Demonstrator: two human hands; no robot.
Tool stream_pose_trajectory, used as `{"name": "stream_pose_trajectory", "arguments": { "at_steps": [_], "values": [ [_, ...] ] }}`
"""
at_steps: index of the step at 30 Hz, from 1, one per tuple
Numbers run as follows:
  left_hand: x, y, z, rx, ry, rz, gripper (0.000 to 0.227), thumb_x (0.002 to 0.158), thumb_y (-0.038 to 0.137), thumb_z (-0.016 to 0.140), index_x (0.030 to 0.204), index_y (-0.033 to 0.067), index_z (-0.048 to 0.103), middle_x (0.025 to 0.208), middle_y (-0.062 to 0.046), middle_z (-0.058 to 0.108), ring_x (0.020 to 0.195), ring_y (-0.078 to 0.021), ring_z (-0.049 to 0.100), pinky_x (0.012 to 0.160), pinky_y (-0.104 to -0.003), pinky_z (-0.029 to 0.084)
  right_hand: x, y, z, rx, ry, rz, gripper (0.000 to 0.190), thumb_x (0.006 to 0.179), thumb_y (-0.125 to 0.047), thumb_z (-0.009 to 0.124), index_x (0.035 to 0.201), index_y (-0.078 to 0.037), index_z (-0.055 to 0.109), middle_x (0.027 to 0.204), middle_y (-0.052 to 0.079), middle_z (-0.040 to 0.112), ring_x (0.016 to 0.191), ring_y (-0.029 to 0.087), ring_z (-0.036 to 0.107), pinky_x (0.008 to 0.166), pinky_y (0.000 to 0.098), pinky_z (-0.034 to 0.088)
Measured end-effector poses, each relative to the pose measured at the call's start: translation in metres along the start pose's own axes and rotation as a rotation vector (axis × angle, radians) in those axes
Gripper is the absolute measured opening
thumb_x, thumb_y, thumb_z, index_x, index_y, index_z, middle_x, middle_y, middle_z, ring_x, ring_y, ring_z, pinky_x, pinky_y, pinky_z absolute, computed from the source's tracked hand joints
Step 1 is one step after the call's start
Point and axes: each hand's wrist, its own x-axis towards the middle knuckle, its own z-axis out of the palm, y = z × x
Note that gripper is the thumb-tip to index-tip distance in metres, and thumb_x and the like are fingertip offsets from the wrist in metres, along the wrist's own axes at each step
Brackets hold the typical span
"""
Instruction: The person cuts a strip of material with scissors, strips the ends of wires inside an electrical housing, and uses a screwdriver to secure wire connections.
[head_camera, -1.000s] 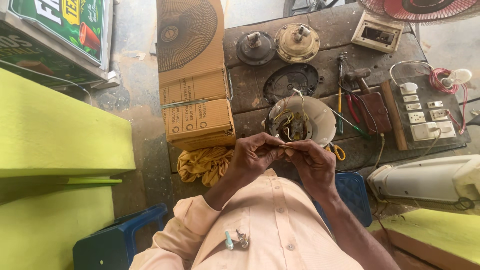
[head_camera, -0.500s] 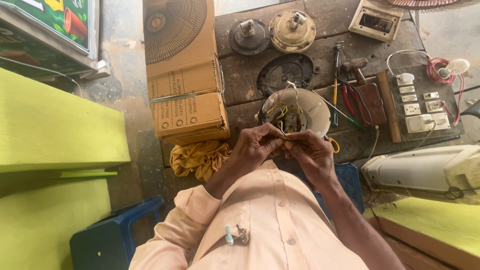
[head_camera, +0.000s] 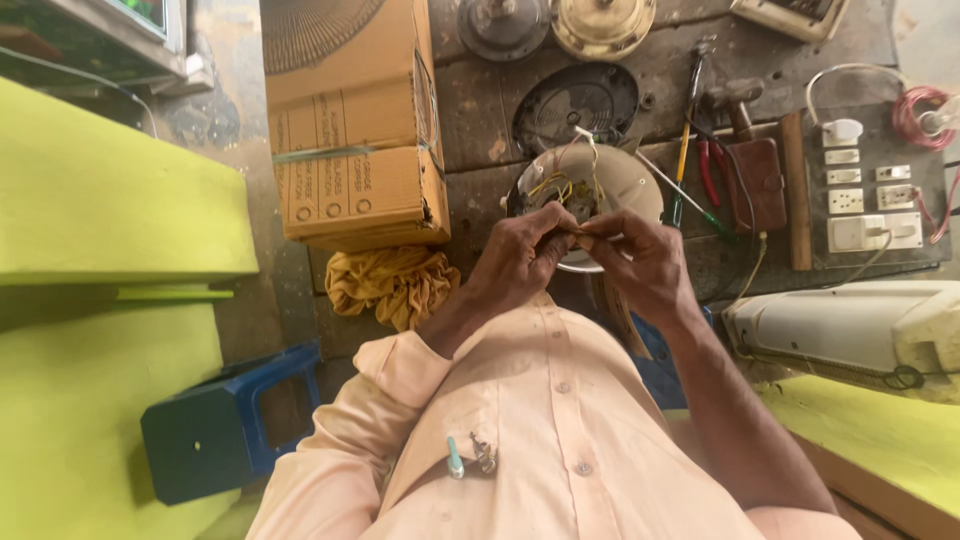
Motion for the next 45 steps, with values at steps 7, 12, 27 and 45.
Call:
{"name": "stream_pose_trajectory", "arguments": {
  "at_steps": [7, 12, 27, 45],
  "values": [
    [0.004, -0.013, 0.006, 0.093, 0.016, -0.049, 0.01, 0.096, 0.005, 0.069, 0.105, 0.0045, 0.063, 0.097, -0.012, 0.075, 0.087, -0.0251, 0.077, 0.072, -0.035, 0.061, 0.02, 0.004, -0.005, 0.042, -0.055, -0.102, 0.014, 0.092, -0.007, 0.076, 0.105, -0.003, 0.075, 0.094, 0.007, 0.078, 0.083, 0.011, 0.074, 0.074, 0.0262, 0.062],
    [0.002, -0.029, 0.012, 0.28, -0.025, -0.088, 0.009, 0.096, 0.009, 0.071, 0.102, 0.0067, 0.065, 0.094, -0.012, 0.074, 0.084, -0.0306, 0.074, 0.07, -0.042, 0.059, 0.03, 0.012, -0.007, -0.102, -0.112, -0.199, 0.013, 0.09, -0.008, 0.077, 0.101, -0.001, 0.076, 0.093, 0.01, 0.074, 0.08, 0.018, 0.074, 0.072, 0.0319, 0.061],
    [0.012, -0.068, 0.037, 0.161, -0.05, -0.237, 0.014, 0.091, 0.013, 0.074, 0.104, 0.009, 0.075, 0.1, -0.006, 0.075, 0.083, -0.0169, 0.073, 0.07, -0.031, 0.065, 0.04, 0.063, -0.001, 0.034, -0.157, 0.069, 0.016, 0.094, -0.007, 0.07, 0.109, -0.003, 0.073, 0.097, 0.009, 0.078, 0.086, 0.016, 0.076, 0.077, 0.0302, 0.063],
    [0.02, -0.036, 0.026, -0.057, 0.074, -0.271, 0.016, 0.097, 0.008, 0.07, 0.111, 0.0026, 0.071, 0.101, -0.011, 0.078, 0.089, -0.0191, 0.078, 0.078, -0.032, 0.065, 0.035, 0.046, 0.0, 0.416, -0.061, 0.138, 0.019, 0.095, -0.005, 0.071, 0.114, -0.003, 0.071, 0.104, 0.008, 0.077, 0.097, 0.013, 0.075, 0.091, 0.0289, 0.065]
  ]
}}
